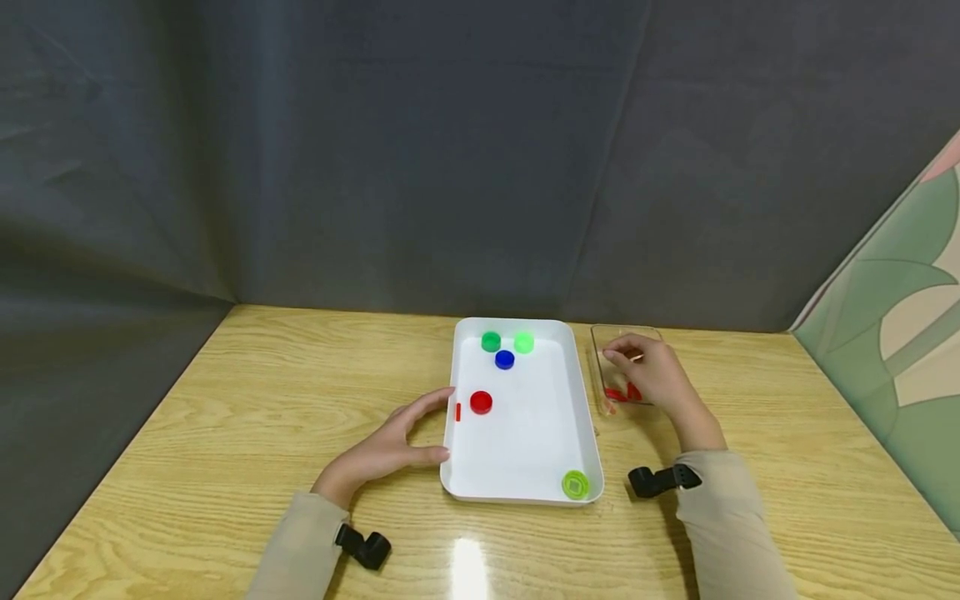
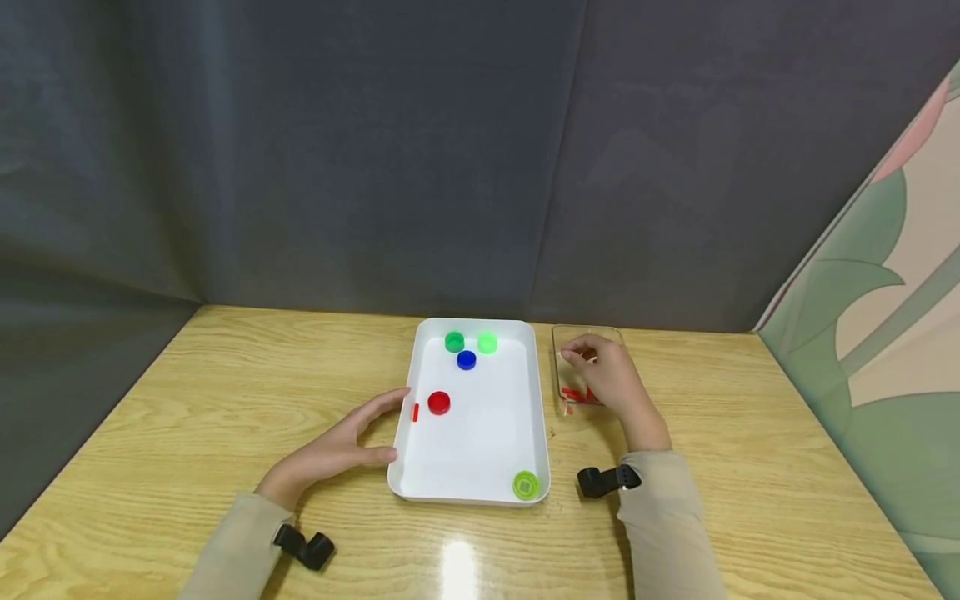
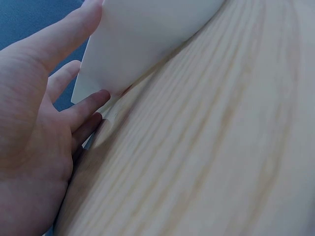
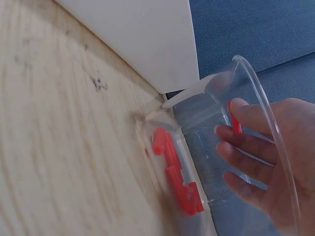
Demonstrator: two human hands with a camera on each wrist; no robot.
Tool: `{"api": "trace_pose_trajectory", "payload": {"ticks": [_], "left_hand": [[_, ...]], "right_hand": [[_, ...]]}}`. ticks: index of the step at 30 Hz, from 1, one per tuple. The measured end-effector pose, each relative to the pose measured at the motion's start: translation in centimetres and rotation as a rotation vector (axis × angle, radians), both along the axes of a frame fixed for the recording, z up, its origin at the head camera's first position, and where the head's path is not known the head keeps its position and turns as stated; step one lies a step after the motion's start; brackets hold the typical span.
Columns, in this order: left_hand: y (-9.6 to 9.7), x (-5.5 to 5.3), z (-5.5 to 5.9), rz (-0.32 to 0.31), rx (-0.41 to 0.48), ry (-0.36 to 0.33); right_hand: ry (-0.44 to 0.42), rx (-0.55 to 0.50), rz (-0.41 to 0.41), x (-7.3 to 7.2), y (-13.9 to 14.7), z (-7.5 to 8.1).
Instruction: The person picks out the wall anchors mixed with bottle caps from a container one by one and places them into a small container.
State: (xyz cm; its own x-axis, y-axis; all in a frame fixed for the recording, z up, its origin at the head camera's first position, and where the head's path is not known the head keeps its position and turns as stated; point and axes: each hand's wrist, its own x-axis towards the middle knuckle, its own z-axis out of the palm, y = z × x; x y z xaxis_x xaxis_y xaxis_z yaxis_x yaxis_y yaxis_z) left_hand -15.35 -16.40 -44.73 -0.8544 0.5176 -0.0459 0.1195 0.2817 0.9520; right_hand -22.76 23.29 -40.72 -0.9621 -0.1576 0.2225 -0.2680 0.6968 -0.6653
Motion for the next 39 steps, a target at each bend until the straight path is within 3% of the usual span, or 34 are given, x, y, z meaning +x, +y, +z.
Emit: {"api": "trace_pose_trajectory", "payload": {"ticks": [21, 32, 39], "left_hand": [[0.3, -0.1, -0.1, 0.019, -0.026, -0.012], [0.3, 0.0, 0.0, 0.024, -0.026, -0.022], [0.4, -0.1, 0.1, 0.026, -0.036, -0.028]], "right_hand": [[0.066, -0.054, 0.007, 0.1, -0.3, 0.8], [0.056, -0.129, 0.046, 1.5, -2.1, 3.7], [0.023, -0.093, 0.075, 2.1, -4.2, 4.6]]}}
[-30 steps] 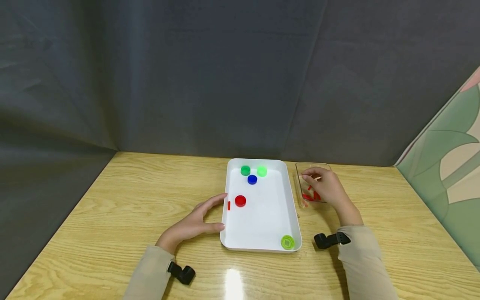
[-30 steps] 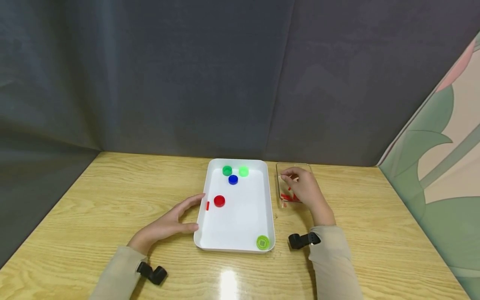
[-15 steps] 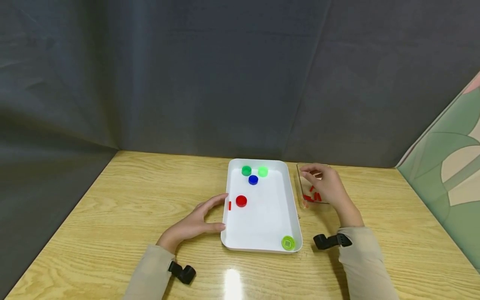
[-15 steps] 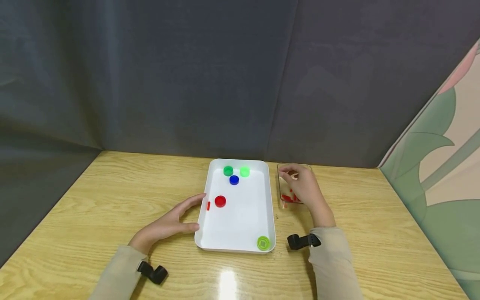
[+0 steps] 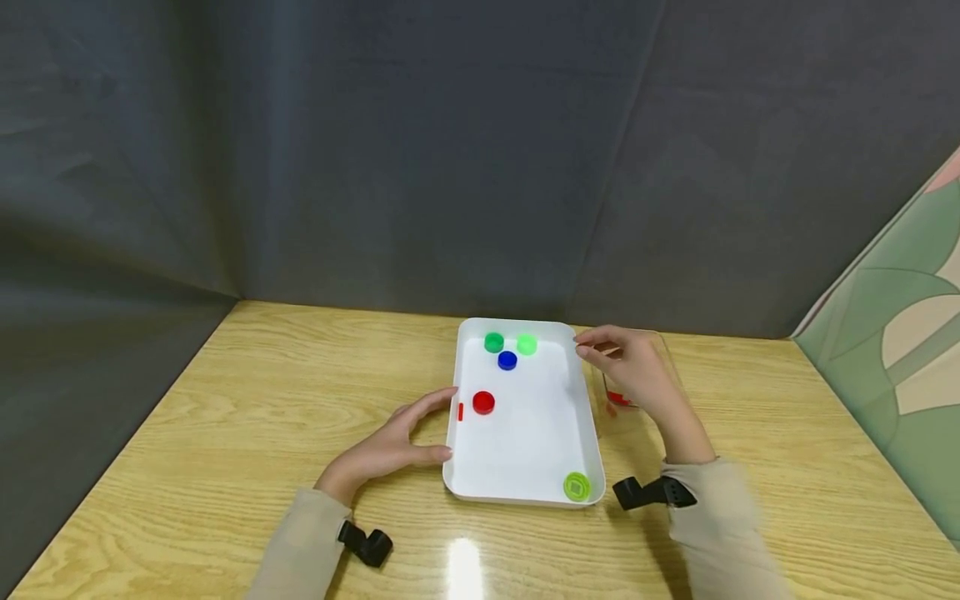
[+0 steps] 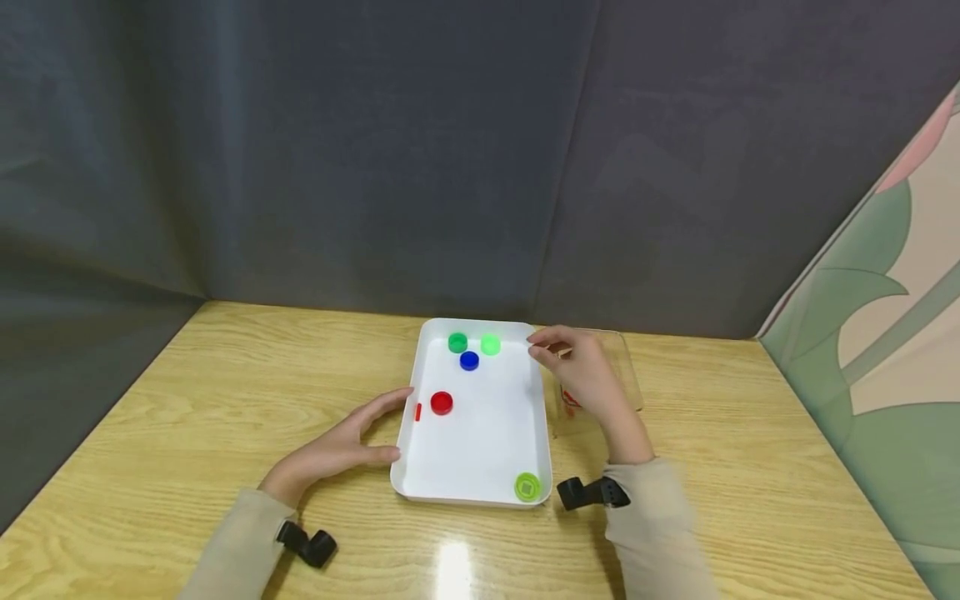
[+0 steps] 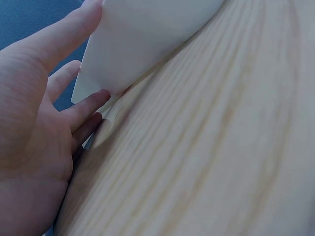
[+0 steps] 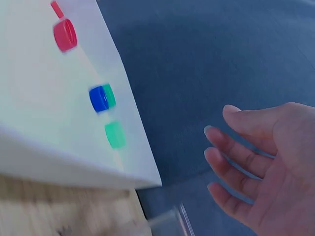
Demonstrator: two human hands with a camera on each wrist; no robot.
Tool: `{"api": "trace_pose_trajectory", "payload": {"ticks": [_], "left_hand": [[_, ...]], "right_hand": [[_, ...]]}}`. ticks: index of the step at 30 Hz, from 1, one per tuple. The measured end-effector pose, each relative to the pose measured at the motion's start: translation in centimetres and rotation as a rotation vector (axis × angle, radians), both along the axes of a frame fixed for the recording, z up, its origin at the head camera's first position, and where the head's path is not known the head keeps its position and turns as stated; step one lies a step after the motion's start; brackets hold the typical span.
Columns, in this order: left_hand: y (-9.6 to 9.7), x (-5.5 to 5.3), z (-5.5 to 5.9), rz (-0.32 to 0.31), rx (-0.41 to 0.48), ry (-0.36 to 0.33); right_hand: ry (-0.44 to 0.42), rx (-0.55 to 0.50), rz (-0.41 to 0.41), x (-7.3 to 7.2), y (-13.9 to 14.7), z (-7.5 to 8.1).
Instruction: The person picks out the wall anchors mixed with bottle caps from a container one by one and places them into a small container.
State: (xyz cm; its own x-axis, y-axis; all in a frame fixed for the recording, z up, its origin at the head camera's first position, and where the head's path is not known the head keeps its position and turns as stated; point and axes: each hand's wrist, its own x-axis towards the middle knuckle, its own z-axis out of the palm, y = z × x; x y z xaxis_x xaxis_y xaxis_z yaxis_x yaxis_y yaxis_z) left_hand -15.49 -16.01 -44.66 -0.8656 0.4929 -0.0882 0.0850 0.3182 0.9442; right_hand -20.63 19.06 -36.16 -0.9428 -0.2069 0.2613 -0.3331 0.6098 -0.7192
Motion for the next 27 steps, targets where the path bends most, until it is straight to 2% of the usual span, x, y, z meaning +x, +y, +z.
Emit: {"api": "trace_pose_trajectory", "payload": {"ticks": [3, 8, 21, 27], "left_hand": [[0.0, -0.1, 0.1, 0.001, -0.004, -0.004], [-0.1, -0.1, -0.1, 0.001, -0.003, -0.005], [-0.1, 0.2, 0.1, 0.000, 0.007, 0.010], [0.1, 0.1, 0.2, -0.013, 0.008, 0.022]], "right_hand": [[-0.063, -0.029, 0.006, 0.1, -0.9, -0.1], [-0.117, -0.047, 0.032, 0.3, -2.6, -0.4], [-0.116, 0.036, 0.154, -0.7, -6.6, -0.1], [-0.121, 0.000, 0.210, -0.9, -7.9, -0.5]]}}
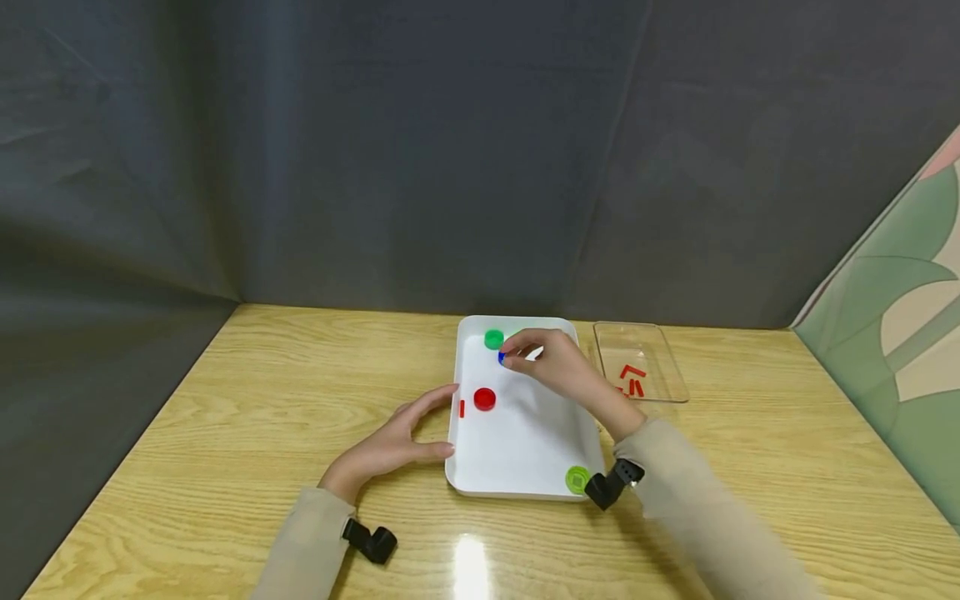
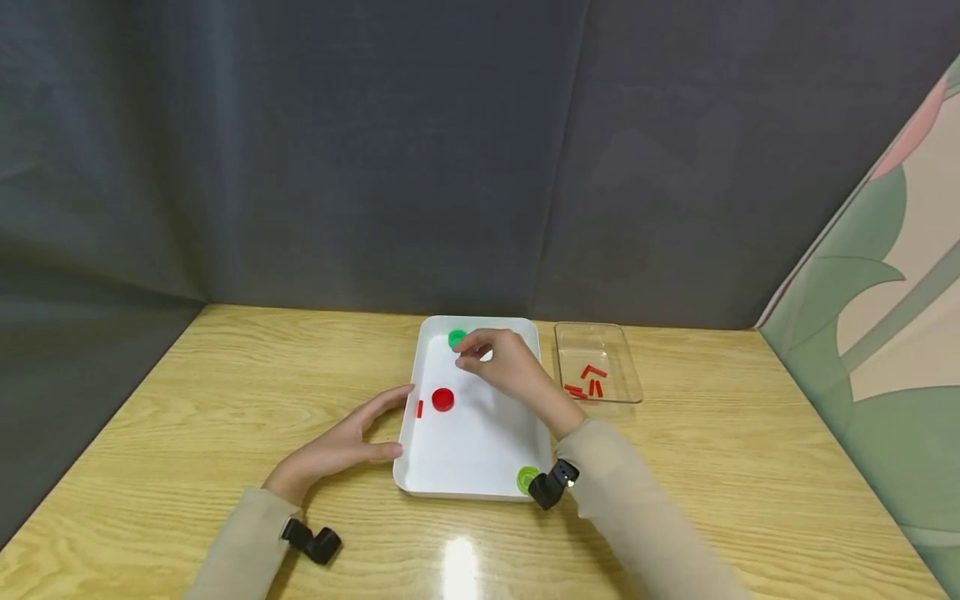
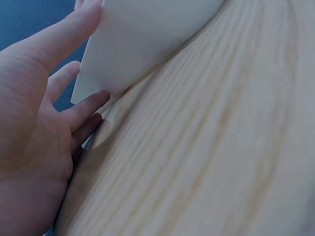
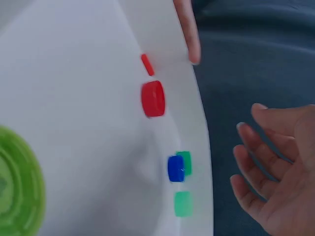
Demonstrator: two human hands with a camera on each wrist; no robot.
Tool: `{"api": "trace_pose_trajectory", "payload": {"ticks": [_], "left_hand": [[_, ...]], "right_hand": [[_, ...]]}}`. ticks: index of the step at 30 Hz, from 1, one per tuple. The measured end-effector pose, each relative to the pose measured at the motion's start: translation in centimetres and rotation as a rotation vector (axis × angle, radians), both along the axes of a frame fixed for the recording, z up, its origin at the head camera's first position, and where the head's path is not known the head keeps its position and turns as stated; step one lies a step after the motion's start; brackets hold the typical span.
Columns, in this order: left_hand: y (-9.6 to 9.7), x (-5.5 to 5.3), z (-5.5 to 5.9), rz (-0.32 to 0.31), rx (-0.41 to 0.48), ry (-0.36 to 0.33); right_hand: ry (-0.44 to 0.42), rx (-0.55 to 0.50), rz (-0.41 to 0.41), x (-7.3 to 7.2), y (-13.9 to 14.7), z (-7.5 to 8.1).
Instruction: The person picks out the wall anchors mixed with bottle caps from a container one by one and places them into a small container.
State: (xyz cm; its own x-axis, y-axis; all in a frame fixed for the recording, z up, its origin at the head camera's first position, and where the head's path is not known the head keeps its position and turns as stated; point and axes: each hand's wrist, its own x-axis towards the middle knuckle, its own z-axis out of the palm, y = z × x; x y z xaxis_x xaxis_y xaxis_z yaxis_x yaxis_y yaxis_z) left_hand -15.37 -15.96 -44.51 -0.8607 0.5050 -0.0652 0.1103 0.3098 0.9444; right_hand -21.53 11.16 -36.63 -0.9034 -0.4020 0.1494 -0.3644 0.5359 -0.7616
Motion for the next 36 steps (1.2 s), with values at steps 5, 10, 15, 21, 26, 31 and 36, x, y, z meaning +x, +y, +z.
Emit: {"api": "trace_pose_trajectory", "payload": {"ticks": [5, 10, 15, 21, 26, 31, 36], "left_hand": [[-0.1, 0.0, -0.1, -0.007, -0.004, 0.010], [-0.2, 0.1, -0.2, -0.005, -0.014, 0.010], [-0.3, 0.1, -0.2, -0.008, -0.003, 0.010], [-0.4, 0.2, -0.1, -0.014, 0.013, 0.004], [-0.3, 0.2, 0.1, -0.019, 0.022, 0.015], [-0.3, 0.2, 0.1, -0.021, 0.020, 0.017], [-0.2, 0.3, 0.1, -0.018, 0.009, 0.011]], "right_hand": [[-0.021, -0.047, 0.029, -0.3, -1.0, -0.4], [-0.035, -0.012, 0.042, -0.7, -2.1, -1.1], [-0.056, 0.034, 0.081, -1.2, -2.9, -2.2], [-0.075, 0.114, 0.171, -1.8, -3.6, -3.1], [-0.100, 0.142, 0.206, -2.0, -4.1, -3.4], [-0.164, 0.195, 0.228, -2.1, -4.8, -3.9], [-0.163, 0.236, 0.281, -2.0, -5.1, -4.2]]}}
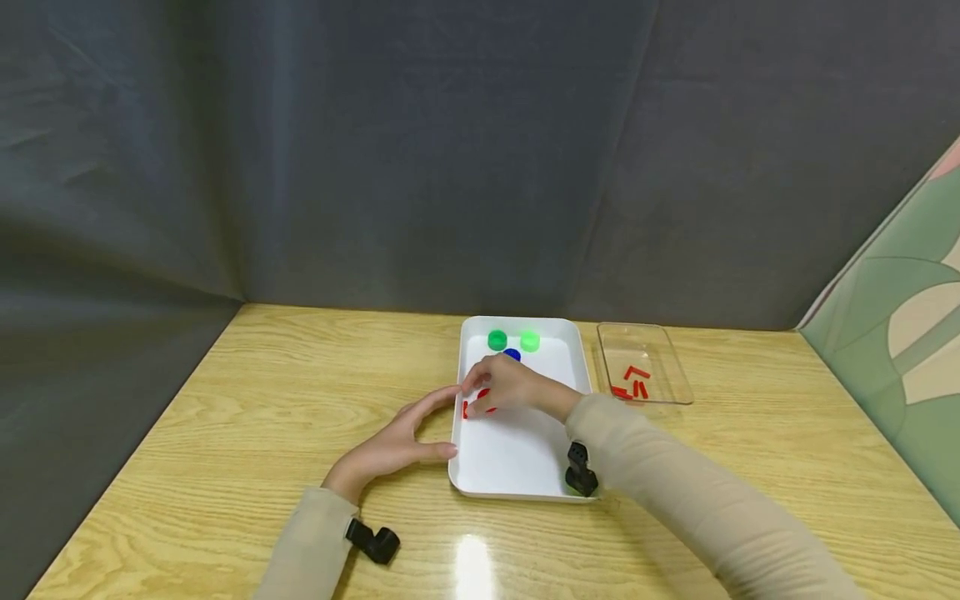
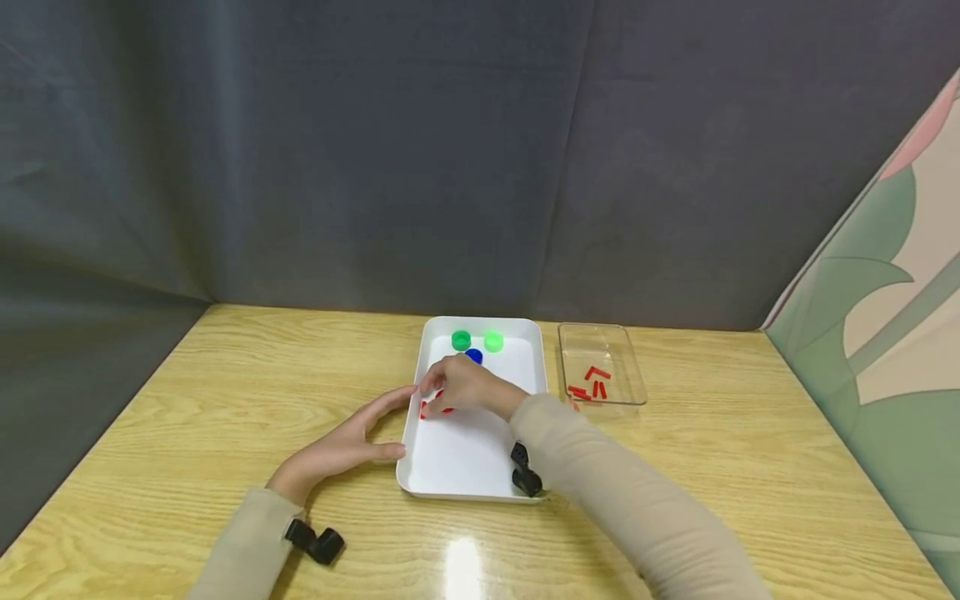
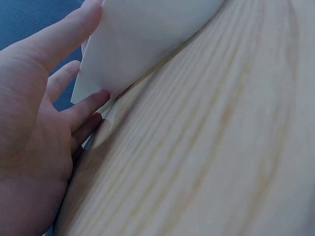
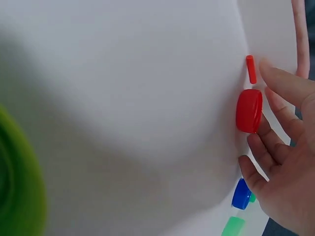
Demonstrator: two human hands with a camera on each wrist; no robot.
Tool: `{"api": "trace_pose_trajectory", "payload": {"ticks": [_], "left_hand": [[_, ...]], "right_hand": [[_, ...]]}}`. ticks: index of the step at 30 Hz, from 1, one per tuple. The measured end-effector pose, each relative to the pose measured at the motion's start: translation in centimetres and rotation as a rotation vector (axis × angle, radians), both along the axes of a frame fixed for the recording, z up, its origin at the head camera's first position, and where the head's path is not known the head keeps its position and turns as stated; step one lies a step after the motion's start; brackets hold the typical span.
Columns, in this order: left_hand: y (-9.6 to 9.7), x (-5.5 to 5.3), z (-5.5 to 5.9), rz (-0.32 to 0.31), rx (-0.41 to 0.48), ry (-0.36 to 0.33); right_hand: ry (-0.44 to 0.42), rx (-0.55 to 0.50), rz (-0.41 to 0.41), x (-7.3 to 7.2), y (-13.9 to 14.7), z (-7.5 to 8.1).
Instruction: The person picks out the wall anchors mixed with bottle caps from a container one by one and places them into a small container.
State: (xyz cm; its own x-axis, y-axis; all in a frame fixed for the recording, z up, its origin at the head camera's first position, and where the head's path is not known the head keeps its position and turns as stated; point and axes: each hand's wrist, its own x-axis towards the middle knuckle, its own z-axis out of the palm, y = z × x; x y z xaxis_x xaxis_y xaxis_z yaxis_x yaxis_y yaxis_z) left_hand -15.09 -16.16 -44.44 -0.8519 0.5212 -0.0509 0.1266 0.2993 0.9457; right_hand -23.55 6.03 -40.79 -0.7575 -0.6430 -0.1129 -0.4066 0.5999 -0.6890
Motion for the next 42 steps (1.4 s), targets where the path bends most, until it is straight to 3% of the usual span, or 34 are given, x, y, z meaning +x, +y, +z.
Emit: {"api": "trace_pose_trajectory", "payload": {"ticks": [4, 9, 16, 21, 33, 42], "left_hand": [[0.0, 0.0, -0.1, -0.013, 0.002, 0.014], [0.0, -0.1, -0.1, -0.029, 0.010, 0.029], [-0.1, -0.3, -0.4, -0.040, 0.033, 0.031], [-0.1, -0.2, -0.4, -0.043, 0.041, 0.027], [0.0, -0.2, -0.4, -0.030, 0.035, 0.020], [0.0, -0.3, -0.4, -0.028, 0.033, 0.026]], "right_hand": [[0.090, 0.023, 0.066, 0.1, 0.0, -0.2], [0.181, 0.069, 0.074, 0.3, -0.1, -0.5], [0.190, 0.132, 0.032, 0.7, -0.4, -0.6], [0.203, 0.133, 0.044, 0.7, -0.4, -0.4], [0.130, 0.100, 0.078, 0.3, -0.2, 0.0], [0.024, 0.036, 0.082, -0.2, 0.3, 0.6]]}}
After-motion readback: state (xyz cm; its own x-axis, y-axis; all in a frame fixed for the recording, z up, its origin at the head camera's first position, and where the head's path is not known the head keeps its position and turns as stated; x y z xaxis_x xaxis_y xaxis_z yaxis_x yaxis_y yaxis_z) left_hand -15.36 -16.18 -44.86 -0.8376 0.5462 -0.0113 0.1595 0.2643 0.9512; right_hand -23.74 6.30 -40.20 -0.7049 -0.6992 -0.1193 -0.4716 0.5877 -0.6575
